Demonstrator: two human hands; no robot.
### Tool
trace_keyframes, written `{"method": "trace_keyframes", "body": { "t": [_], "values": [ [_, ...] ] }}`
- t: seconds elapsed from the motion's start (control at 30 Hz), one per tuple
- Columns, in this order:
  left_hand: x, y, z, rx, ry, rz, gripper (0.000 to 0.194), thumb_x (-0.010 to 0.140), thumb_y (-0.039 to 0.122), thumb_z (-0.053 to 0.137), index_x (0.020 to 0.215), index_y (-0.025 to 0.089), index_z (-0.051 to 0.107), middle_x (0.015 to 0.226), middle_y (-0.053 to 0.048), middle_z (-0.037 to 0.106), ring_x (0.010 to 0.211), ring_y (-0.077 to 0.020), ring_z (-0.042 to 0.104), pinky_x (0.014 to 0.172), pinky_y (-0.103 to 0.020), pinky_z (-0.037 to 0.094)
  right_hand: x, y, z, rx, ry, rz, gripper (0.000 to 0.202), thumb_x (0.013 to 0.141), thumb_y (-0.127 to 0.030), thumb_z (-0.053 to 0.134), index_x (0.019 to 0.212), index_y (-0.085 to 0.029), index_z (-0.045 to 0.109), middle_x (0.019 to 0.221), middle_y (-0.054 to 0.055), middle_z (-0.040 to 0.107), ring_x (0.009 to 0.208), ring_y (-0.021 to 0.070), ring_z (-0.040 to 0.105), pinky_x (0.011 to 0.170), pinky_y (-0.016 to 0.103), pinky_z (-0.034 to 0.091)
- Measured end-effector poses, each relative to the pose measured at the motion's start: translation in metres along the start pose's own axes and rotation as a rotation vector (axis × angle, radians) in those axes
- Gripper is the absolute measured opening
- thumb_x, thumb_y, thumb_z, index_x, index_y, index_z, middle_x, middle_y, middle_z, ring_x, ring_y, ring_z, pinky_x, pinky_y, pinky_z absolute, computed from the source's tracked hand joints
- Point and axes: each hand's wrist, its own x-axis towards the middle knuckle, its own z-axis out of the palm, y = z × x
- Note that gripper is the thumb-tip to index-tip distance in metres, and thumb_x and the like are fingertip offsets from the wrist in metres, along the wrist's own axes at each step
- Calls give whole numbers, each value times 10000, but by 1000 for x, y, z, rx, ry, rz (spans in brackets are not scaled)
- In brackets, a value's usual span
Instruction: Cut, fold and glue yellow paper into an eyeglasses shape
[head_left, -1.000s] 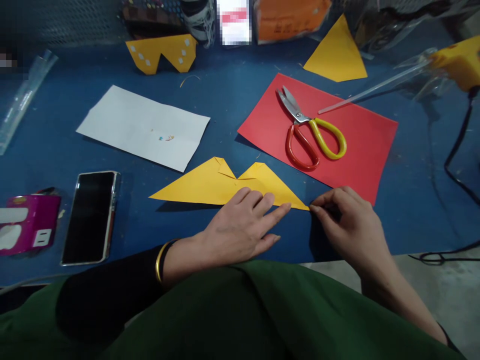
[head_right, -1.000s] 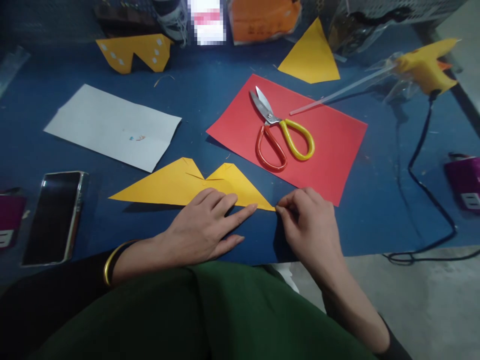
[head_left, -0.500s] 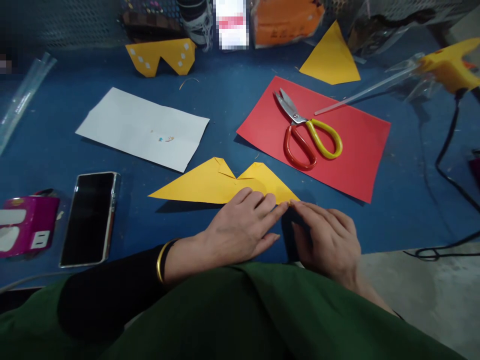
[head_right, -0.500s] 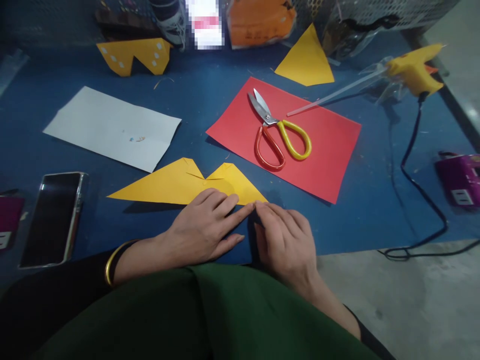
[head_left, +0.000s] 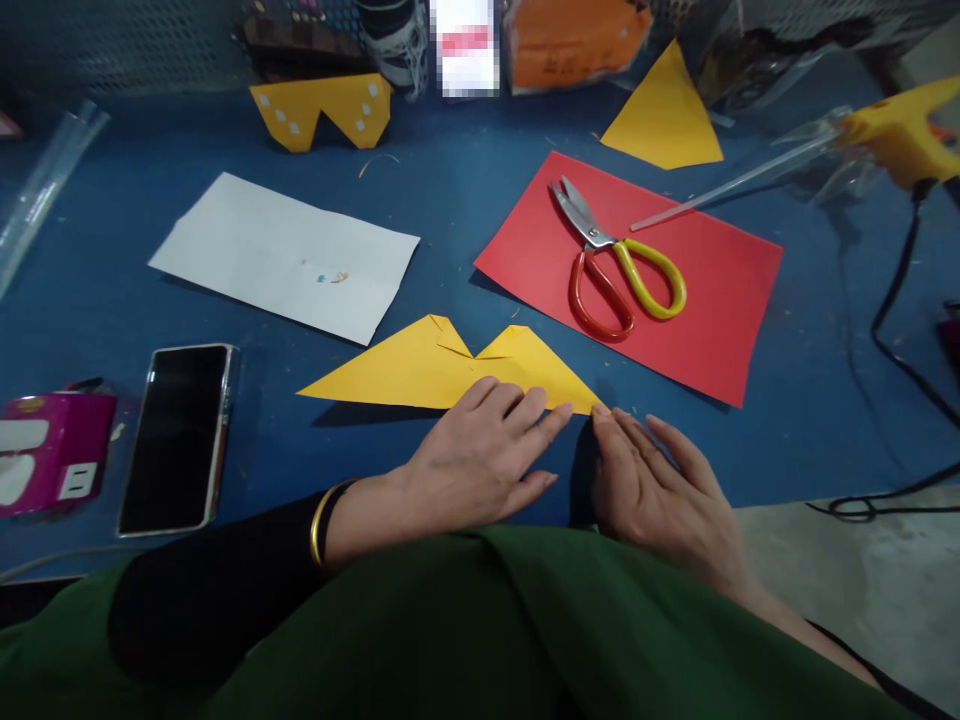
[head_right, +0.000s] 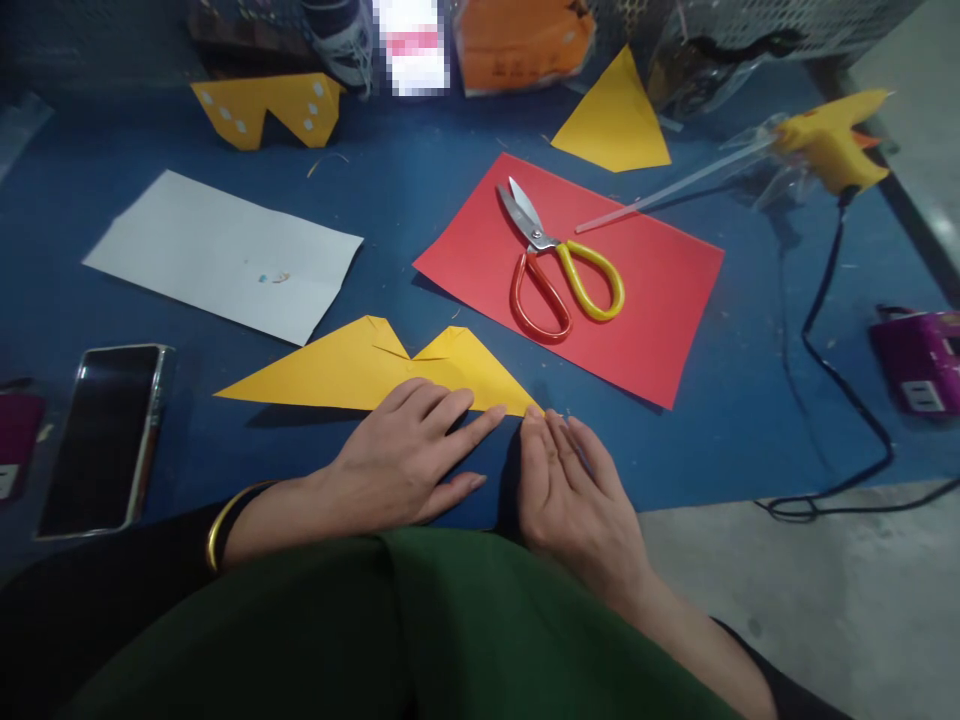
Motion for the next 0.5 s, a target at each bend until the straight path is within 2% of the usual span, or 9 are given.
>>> {"method": "trace_keyframes", "body": {
  "t": [0.17, 0.33, 0.4, 0.5],
  "values": [
    [0, 1, 0, -8, -15, -24, 579, 977, 471, 486, 1445, 128, 480, 1222, -141, 589, 1046, -288, 524, 945, -426, 385, -12, 3, -4, 21, -66, 89, 517, 927, -101, 492, 1434, -42, 416, 1242, 199, 693, 1089, 276, 713, 1023, 456, 473],
    [0, 3, -1, -11, -21, -36, 576, 970, 471, 496, 1433, 130, 490, 1214, -140, 592, 1049, -294, 518, 947, -431, 384, -8, 1, -5, 105, -11, 210, 595, 911, -177, 546, 1472, -66, 383, 1199, 197, 721, 1139, 328, 684, 1049, 511, 445],
    [1, 4, -1, 1, -15, -34, 577, 972, 476, 489, 1429, 124, 491, 1201, -139, 597, 1043, -289, 516, 938, -430, 384, -3, -5, 0, 160, 21, 255, 628, 921, -213, 542, 1504, -86, 345, 1237, 193, 705, 1190, 323, 656, 1054, 495, 450],
    [1, 4, -1, 36, -18, -15, 592, 969, 472, 490, 1427, 96, 485, 1196, -132, 605, 1033, -281, 516, 942, -427, 378, 1, -18, 12, 282, 26, 234, 678, 948, -222, 486, 1560, -88, 227, 1316, 196, 662, 1241, 287, 627, 1038, 445, 481]
  ]
}}
